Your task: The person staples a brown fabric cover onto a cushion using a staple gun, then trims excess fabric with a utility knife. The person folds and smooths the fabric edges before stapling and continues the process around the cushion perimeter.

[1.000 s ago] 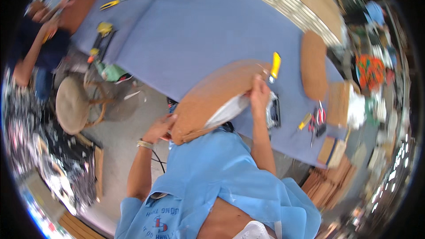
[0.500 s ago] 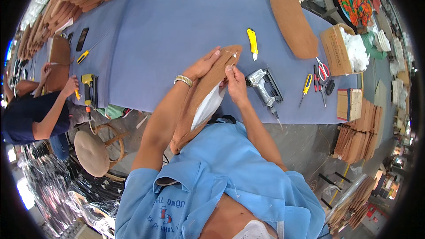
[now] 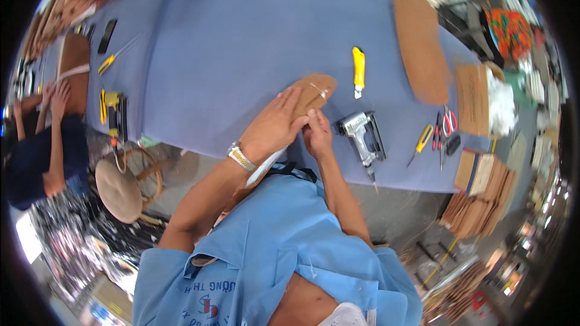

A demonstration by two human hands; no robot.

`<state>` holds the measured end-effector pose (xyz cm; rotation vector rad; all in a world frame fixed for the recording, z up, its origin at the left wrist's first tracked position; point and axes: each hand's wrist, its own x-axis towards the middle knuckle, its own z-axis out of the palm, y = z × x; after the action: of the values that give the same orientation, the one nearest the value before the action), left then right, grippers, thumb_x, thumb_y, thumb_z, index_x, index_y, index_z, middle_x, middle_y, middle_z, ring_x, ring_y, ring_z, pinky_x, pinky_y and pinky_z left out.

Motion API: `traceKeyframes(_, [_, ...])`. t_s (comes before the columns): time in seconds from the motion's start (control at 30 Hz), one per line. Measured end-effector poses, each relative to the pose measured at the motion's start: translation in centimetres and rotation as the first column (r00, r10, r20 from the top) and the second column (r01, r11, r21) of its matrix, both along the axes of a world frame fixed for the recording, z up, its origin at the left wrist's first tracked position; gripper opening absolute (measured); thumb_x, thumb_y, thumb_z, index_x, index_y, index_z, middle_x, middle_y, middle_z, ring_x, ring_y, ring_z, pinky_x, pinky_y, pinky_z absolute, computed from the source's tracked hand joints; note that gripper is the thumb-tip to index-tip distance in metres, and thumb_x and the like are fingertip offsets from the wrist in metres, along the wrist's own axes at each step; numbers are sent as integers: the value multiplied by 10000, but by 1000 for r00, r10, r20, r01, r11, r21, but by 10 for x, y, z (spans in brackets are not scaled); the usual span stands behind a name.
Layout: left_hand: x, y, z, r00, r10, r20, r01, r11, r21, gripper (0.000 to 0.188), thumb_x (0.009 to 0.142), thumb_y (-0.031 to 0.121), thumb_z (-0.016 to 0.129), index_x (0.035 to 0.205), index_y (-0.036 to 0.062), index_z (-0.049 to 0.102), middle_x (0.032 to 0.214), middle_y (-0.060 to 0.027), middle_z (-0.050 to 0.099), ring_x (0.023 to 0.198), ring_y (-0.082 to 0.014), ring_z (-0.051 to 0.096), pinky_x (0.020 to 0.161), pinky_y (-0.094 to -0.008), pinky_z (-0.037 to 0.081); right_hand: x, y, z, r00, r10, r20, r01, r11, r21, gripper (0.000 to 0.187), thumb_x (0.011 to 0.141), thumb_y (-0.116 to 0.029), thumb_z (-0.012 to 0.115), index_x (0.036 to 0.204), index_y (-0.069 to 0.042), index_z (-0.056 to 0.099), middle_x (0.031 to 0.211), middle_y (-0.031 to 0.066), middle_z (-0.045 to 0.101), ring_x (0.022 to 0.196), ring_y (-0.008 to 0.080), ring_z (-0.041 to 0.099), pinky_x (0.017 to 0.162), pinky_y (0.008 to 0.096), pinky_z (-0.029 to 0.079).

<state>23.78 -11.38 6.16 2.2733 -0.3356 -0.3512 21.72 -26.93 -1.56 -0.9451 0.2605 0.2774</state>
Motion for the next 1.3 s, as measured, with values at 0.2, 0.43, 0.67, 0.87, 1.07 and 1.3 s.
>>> traceKeyframes(0.2, [-6,-19,6,995,77,-57,-66,983,174,737,1039,431,568,1597,9,337,1612,-266,402,1479,-460,404,1200,-515,390,1,-83,-8,927,371,50,-349,905,-243,223,1084,-239,573,1038,-31,642,974,59,655,880,171,655,794,346,550])
traceKeyframes(0.43, [1,-19,9,988,124,-90,-106,977,183,740,1043,463,542,1594,11,343,1612,-235,420,1468,-425,444,1153,-526,457,-44,-207,-57,987,138,-78,-89,80,-993,596,888,-133,805,1401,-3,532,1278,196,636,1113,300,650,953,392,536])
traceKeyframes(0.67, [8,-16,7,987,126,-101,-114,986,119,736,1036,442,561,1578,-10,354,1595,-235,438,1432,-444,479,1106,-523,497,-43,-192,-64,970,241,-34,17,-208,-978,854,759,-109,841,1520,-41,459,1324,249,564,1143,413,613,982,460,529])
traceKeyframes(0.87, [12,-7,16,974,134,-184,-120,989,85,749,1031,448,568,1579,-12,344,1578,-241,457,1407,-455,504,1060,-524,528,-24,-212,-48,973,229,-18,-11,-34,-999,696,767,-125,811,1411,-1,577,1300,254,593,1086,350,634,865,425,543])
traceKeyframes(1.07, [6,-12,18,975,145,-170,-128,986,106,738,1033,447,566,1573,-5,344,1531,-280,498,1401,-456,509,1052,-531,530,-30,-128,95,988,-139,65,147,729,-669,429,911,-110,792,1262,48,604,932,87,676,697,172,654,668,333,550])
traceKeyframes(1.3, [4,-13,12,978,140,-152,-122,985,123,704,1015,399,608,1551,14,361,1573,-255,460,1426,-448,486,1059,-541,530,-28,-113,119,984,117,132,35,603,-797,638,861,-72,852,1417,25,554,1154,85,700,947,134,677,847,299,564])
